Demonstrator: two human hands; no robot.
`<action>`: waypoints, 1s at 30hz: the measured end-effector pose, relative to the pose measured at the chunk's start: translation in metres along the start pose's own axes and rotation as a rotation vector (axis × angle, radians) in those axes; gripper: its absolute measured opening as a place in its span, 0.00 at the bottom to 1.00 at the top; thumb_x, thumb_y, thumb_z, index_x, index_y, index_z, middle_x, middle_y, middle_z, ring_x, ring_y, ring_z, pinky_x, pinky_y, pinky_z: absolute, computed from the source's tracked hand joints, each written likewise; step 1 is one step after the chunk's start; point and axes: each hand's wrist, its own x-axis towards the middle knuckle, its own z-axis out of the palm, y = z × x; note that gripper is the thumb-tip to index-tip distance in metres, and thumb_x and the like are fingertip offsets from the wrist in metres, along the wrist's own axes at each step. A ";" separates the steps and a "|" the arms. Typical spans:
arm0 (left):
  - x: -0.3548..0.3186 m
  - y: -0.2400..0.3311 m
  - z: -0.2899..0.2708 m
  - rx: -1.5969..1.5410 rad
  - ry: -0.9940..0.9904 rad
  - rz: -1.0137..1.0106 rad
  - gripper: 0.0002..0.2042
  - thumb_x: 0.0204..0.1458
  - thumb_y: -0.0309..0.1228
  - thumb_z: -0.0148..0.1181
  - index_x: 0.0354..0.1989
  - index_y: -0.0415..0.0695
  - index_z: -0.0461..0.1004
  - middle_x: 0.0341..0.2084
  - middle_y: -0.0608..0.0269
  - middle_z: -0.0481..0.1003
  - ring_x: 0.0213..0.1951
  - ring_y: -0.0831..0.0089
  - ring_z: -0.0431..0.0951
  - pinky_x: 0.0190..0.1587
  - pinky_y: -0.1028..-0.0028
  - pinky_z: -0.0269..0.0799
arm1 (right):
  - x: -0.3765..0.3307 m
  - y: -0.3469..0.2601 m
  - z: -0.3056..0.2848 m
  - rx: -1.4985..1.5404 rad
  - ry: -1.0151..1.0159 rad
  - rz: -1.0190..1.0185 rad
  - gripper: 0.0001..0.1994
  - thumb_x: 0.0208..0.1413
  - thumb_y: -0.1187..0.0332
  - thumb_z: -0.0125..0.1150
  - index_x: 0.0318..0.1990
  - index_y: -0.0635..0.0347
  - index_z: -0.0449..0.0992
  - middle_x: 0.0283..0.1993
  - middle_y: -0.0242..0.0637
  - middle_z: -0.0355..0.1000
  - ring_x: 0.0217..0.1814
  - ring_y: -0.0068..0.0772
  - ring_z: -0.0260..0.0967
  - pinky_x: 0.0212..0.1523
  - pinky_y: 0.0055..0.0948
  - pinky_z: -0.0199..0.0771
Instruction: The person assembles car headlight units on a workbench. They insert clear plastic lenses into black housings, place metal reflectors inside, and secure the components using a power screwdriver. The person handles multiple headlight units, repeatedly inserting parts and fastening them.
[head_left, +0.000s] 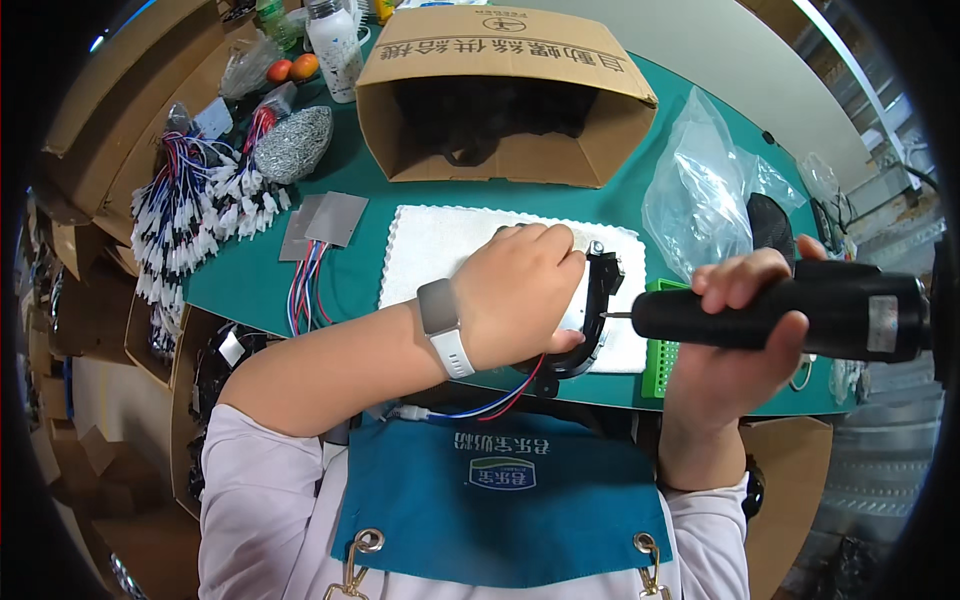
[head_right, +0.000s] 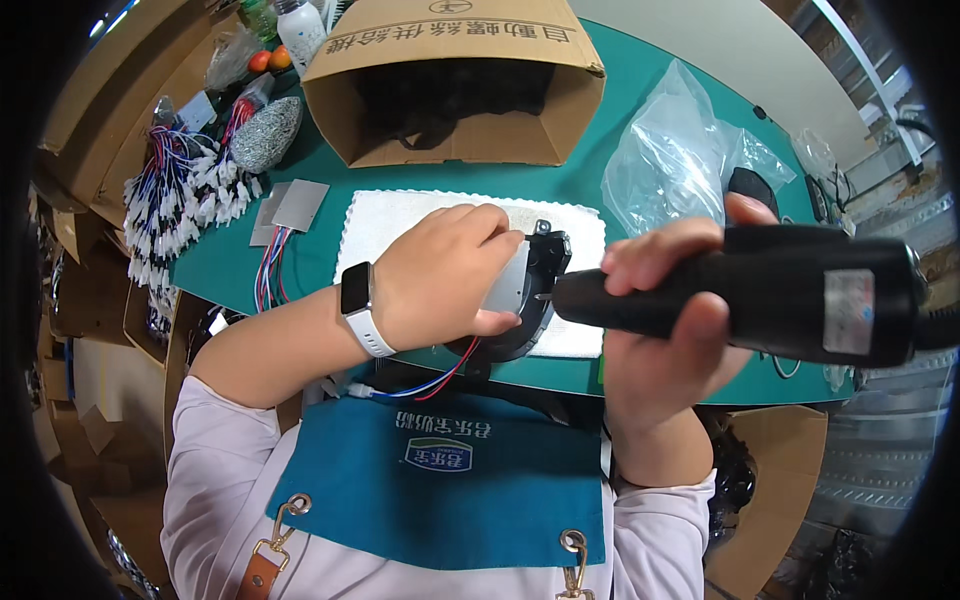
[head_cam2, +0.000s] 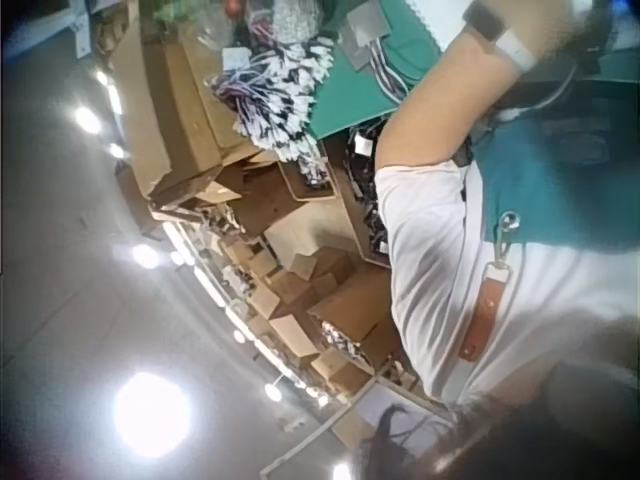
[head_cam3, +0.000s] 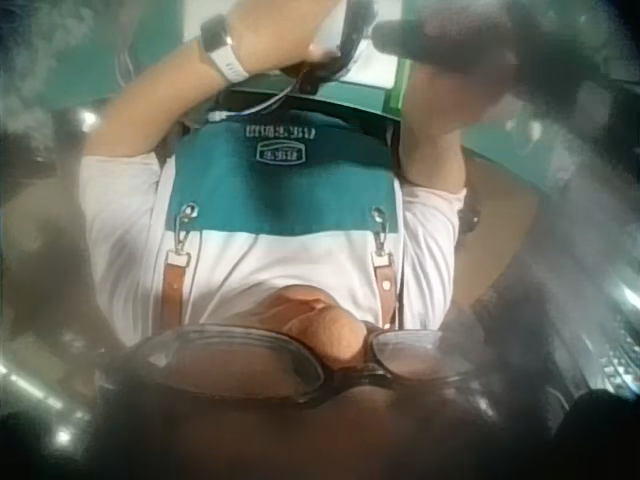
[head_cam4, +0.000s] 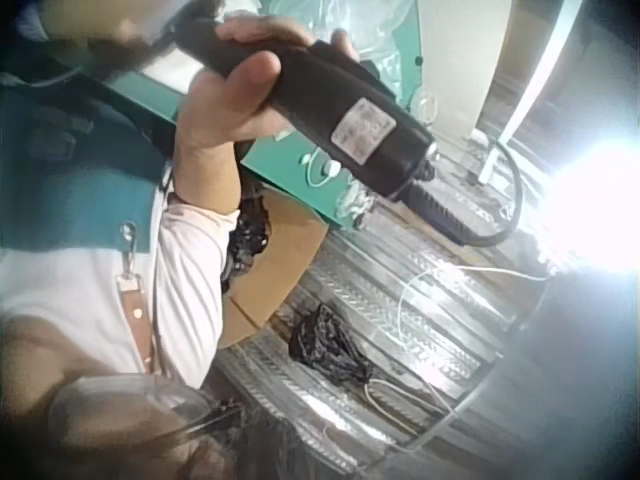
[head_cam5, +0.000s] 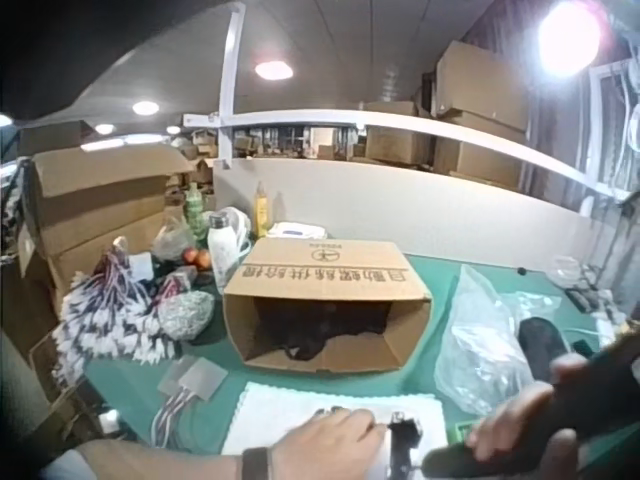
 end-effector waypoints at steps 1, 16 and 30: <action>0.000 -0.002 0.001 0.003 -0.009 -0.004 0.25 0.31 0.40 0.66 0.36 0.35 0.68 0.33 0.54 0.67 0.38 0.60 0.67 0.44 0.68 0.63 | 0.000 0.004 0.001 -0.005 -0.014 0.009 0.33 0.49 0.50 0.56 0.52 0.65 0.51 0.25 0.36 0.63 0.22 0.25 0.61 0.28 0.27 0.66; 0.001 -0.002 0.009 -0.068 0.040 -0.014 0.26 0.26 0.38 0.70 0.35 0.37 0.68 0.32 0.56 0.66 0.38 0.61 0.67 0.42 0.69 0.64 | 0.004 0.018 0.001 -0.046 -0.134 0.025 0.31 0.48 0.57 0.58 0.51 0.70 0.53 0.23 0.38 0.66 0.23 0.25 0.64 0.29 0.23 0.68; 0.004 0.004 0.018 -0.085 0.148 -0.011 0.22 0.22 0.35 0.70 0.28 0.40 0.69 0.28 0.58 0.64 0.35 0.62 0.65 0.37 0.69 0.62 | -0.001 0.020 0.007 -0.100 -0.172 0.039 0.27 0.47 0.64 0.59 0.50 0.70 0.55 0.25 0.38 0.67 0.24 0.24 0.64 0.28 0.20 0.65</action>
